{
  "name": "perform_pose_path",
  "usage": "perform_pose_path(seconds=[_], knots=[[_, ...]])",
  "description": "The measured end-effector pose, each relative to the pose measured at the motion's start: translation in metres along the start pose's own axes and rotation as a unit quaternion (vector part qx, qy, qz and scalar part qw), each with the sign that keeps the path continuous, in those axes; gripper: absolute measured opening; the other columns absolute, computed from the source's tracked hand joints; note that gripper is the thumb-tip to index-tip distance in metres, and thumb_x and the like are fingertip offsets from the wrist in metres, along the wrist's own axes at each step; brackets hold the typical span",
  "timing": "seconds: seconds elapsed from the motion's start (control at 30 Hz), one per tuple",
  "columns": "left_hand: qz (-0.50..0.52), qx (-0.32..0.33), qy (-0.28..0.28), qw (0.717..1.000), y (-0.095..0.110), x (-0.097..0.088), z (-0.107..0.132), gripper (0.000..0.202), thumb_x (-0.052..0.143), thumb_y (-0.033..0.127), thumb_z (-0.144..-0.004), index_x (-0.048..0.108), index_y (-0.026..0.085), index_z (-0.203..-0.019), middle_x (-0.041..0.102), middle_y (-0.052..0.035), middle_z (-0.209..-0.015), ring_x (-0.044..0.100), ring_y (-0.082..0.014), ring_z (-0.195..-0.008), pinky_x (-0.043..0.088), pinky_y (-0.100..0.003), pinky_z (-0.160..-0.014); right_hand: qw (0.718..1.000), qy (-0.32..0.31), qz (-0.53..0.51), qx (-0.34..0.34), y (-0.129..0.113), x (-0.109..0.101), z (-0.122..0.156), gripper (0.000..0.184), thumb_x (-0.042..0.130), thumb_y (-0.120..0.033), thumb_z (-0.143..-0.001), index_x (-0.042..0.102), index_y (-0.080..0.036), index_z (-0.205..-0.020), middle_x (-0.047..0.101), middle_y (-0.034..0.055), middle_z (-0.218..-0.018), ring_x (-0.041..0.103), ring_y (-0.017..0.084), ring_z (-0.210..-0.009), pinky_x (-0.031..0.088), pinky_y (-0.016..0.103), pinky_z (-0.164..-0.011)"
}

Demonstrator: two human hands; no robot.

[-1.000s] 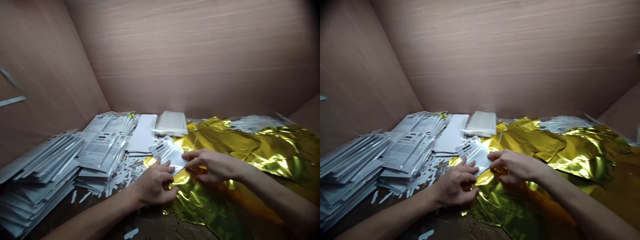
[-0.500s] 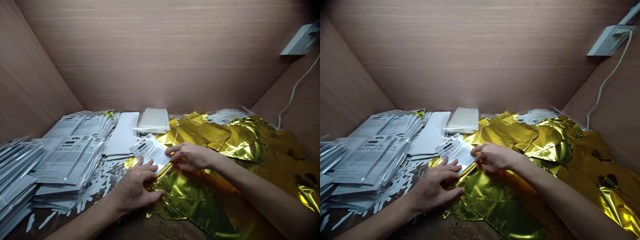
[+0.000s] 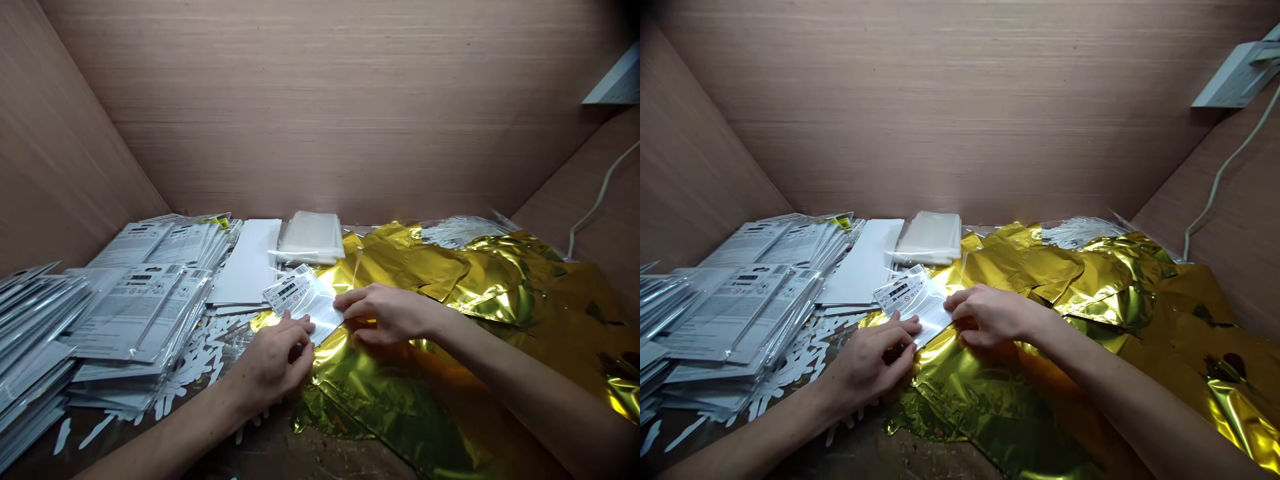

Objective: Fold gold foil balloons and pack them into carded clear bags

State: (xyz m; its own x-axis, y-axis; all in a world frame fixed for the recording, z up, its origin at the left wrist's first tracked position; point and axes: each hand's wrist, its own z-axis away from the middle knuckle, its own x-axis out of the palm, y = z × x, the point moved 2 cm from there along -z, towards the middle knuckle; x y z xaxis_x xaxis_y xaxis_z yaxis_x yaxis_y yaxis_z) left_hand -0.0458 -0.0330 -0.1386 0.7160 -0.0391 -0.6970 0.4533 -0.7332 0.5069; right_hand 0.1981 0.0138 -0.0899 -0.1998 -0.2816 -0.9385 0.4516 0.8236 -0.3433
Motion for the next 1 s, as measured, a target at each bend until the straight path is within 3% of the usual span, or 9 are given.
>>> perform_pose_path(seconds=[0.17,0.33,0.4,0.47,0.53,0.6,0.7,0.83,1.0], knots=[[-0.032,-0.023,0.029,0.999,0.001,-0.005,0.0,0.016,0.06,0.016,-0.086,0.058,0.02,-0.071,0.076,-0.0119,-0.115,0.077,-0.023,-0.093,0.063,-0.031,-0.074,0.999,0.037,-0.024,0.002,0.009,0.007,-0.003,0.017,0.061,-0.013,-0.094,0.077,-0.017,-0.093,0.076,0.0075,-0.108,0.071,0.018,-0.09,0.053,0.031,-0.084],[-0.021,-0.033,-0.004,0.999,-0.005,-0.004,0.002,0.018,0.062,0.015,-0.084,0.058,0.021,-0.067,0.075,-0.0112,-0.119,0.075,-0.0233,-0.097,0.063,-0.031,-0.078,0.994,0.081,-0.063,0.027,0.012,0.012,-0.009,0.011,0.069,-0.014,-0.089,0.079,-0.017,-0.088,0.079,0.006,-0.1,0.072,0.017,-0.081,0.054,0.029,-0.079],[-0.023,-0.033,-0.004,0.999,-0.009,-0.005,0.003,0.009,0.062,0.012,-0.084,0.065,0.02,-0.082,0.074,-0.0106,-0.121,0.073,-0.0241,-0.105,0.061,-0.035,-0.088,0.989,0.1,-0.089,0.057,0.014,0.013,-0.01,0.007,0.073,-0.017,-0.087,0.08,-0.018,-0.086,0.079,0.0052,-0.099,0.072,0.017,-0.083,0.054,0.028,-0.08],[-0.032,-0.02,-0.006,0.999,-0.01,-0.008,0.004,0.03,0.059,0.008,-0.087,0.068,0.02,-0.112,0.071,-0.0107,-0.13,0.069,-0.0244,-0.116,0.057,-0.038,-0.099,0.982,0.113,-0.121,0.094,0.018,0.014,-0.01,0.004,0.078,-0.022,-0.085,0.081,-0.019,-0.084,0.08,0.0045,-0.098,0.073,0.018,-0.085,0.054,0.028,-0.082],[-0.044,0.015,-0.043,0.998,-0.007,-0.009,0.005,0.043,0.056,0.006,-0.091,0.064,0.022,-0.13,0.064,-0.0111,-0.142,0.065,-0.0239,-0.124,0.054,-0.038,-0.104,0.971,0.119,-0.155,0.136,0.024,0.018,-0.007,0.006,0.081,-0.027,-0.082,0.081,-0.021,-0.083,0.08,0.0036,-0.094,0.074,0.019,-0.085,0.054,0.029,-0.082],[-0.055,0.055,-0.114,0.99,-0.002,-0.008,0.006,0.029,0.06,0.009,-0.093,0.072,0.024,-0.115,0.06,-0.01,-0.147,0.064,-0.0238,-0.124,0.054,-0.035,-0.103,0.961,0.121,-0.18,0.174,0.033,0.025,-0.004,0.01,0.083,-0.032,-0.079,0.081,-0.022,-0.081,0.08,0.0029,-0.092,0.074,0.021,-0.084,0.055,0.03,-0.08],[-0.087,0.067,-0.174,0.979,-0.001,-0.006,0.007,0.021,0.063,0.009,-0.092,0.075,0.022,-0.103,0.067,-0.009,-0.136,0.067,-0.0231,-0.117,0.051,-0.035,-0.104,0.954,0.128,-0.191,0.194,0.048,0.038,-0.004,0.019,0.082,-0.043,-0.079,0.083,-0.024,-0.082,0.08,0.0045,-0.098,0.074,0.025,-0.088,0.056,0.033,-0.082],[-0.112,0.064,-0.174,0.976,-0.005,-0.003,0.008,0.017,0.064,0.008,-0.089,0.075,0.02,-0.095,0.07,-0.0091,-0.129,0.068,-0.0221,-0.11,0.051,-0.033,-0.099,0.961,0.135,-0.181,0.162,0.054,0.046,-0.006,0.024,0.076,-0.047,-0.084,0.083,-0.024,-0.082,0.08,0.007,-0.099,0.074,0.027,-0.089,0.057,0.034,-0.081],[-0.13,0.064,-0.14,0.98,-0.004,-0.001,0.01,0.017,0.059,0.005,-0.082,0.069,0.012,-0.094,0.073,-0.015,-0.123,0.07,-0.0229,-0.104,0.054,-0.032,-0.094,0.982,0.108,-0.118,0.098,0.051,0.045,-0.006,0.025,0.068,-0.039,-0.092,0.081,-0.023,-0.079,0.079,0.0067,-0.096,0.074,0.023,-0.082,0.057,0.03,-0.075]])
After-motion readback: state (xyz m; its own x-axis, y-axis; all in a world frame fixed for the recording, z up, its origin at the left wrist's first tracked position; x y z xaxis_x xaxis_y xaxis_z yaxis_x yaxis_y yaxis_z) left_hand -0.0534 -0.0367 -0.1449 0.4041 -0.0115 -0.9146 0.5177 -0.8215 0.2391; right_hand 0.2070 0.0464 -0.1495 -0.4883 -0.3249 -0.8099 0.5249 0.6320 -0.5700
